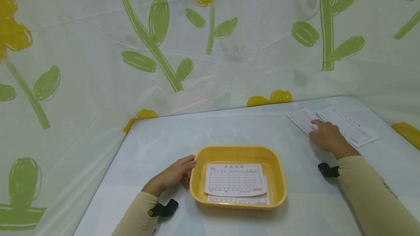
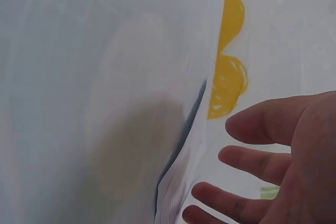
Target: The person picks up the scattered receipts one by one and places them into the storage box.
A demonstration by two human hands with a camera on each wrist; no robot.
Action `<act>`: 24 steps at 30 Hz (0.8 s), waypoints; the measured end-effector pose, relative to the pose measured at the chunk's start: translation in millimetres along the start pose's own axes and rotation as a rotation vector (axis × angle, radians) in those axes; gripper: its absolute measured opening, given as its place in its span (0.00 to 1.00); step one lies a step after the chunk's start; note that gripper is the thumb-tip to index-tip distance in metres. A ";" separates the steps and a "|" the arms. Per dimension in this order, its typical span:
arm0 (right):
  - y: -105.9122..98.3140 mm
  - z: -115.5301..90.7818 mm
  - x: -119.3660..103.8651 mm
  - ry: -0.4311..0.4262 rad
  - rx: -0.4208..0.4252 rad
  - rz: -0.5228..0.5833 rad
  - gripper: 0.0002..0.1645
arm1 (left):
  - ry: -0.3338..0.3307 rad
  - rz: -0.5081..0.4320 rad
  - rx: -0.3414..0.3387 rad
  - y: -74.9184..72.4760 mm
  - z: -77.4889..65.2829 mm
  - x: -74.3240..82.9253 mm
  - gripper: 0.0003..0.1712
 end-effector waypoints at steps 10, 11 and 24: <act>-1.0 1.2 4.5 -0.032 -0.086 -0.122 0.41 | -0.009 0.004 0.004 -0.7 -1.1 -0.7 0.26; -0.5 1.1 4.6 -0.047 -0.097 -0.141 0.41 | -0.008 0.004 0.005 -1.0 -1.1 -0.9 0.27; -1.7 1.0 9.8 -0.079 -0.106 -0.189 0.42 | -0.006 -0.004 0.009 -1.6 -1.4 0.5 0.27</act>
Point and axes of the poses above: each hand's wrist, its own z-axis towards the middle knuckle, its own y-axis out of the palm, x = y × z, the point moved 4 cm from there along z, towards the middle knuckle, and after that the axes turned 12 degrees about x, right-handed, at the moved point
